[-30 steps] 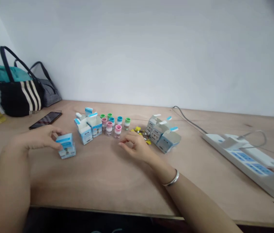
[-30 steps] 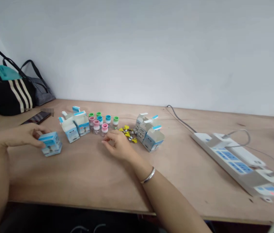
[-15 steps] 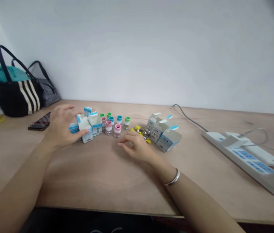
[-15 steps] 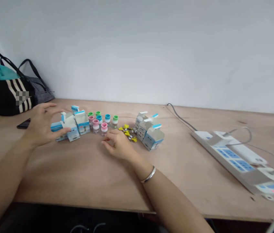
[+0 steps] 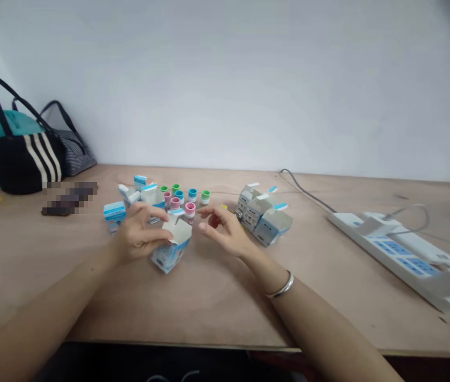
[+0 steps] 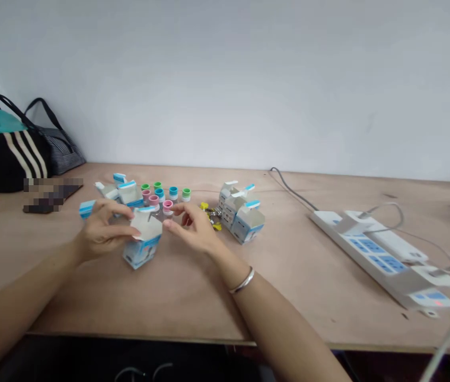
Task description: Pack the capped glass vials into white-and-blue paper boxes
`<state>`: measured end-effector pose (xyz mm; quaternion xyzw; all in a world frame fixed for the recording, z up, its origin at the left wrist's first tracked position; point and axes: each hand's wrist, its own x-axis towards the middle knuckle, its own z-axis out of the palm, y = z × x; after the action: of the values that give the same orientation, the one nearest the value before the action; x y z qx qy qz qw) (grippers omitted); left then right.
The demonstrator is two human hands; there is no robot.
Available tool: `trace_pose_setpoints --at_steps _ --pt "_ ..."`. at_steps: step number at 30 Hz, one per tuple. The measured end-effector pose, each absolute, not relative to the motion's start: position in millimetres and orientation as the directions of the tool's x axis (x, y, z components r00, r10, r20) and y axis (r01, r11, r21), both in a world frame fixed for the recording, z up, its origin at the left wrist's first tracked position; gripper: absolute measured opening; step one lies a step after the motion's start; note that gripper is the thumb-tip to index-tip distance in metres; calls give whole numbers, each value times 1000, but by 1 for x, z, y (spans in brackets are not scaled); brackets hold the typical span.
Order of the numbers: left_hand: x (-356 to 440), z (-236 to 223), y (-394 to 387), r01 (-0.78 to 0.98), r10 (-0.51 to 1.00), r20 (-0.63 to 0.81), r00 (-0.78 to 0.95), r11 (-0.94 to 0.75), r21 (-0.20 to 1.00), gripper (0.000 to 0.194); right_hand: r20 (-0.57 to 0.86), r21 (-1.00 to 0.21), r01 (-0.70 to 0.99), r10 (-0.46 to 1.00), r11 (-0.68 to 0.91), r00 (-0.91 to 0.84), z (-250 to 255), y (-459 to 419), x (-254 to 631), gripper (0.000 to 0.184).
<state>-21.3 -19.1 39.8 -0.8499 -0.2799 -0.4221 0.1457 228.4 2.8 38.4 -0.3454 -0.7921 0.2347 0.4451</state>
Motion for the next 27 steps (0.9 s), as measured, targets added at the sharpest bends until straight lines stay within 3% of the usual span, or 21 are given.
trace_pose_setpoints --at_steps 3,6,11,16,18,20,22,25,27 --pt "-8 25 -15 461 315 834 452 -884 84 16 445 -787 242 794 568 -415 40 1 226 43" --pt "-1 15 -11 393 375 822 429 -897 204 20 410 -840 200 832 504 -375 36 -1 219 34" --pt "-1 14 -7 428 525 732 434 -835 345 13 378 -900 143 900 413 -219 30 0 213 17" --pt "2 12 -10 473 621 637 457 -776 418 31 184 -973 86 948 212 -261 30 -1 216 16" --pt "6 8 -11 486 650 627 429 -751 447 33 111 -983 112 952 148 -284 29 2 219 18" --pt "10 5 -13 488 676 606 420 -731 477 36 125 -962 205 956 183 -267 28 8 223 14" --pt "11 2 -13 482 694 586 417 -716 505 39 276 -856 394 940 336 -202 26 20 228 14" --pt "11 0 -12 463 710 575 406 -703 540 42 537 -461 752 823 471 -186 26 43 234 21" --pt "9 -1 -12 443 713 580 394 -700 560 44 581 -224 869 776 442 -245 28 57 235 31"
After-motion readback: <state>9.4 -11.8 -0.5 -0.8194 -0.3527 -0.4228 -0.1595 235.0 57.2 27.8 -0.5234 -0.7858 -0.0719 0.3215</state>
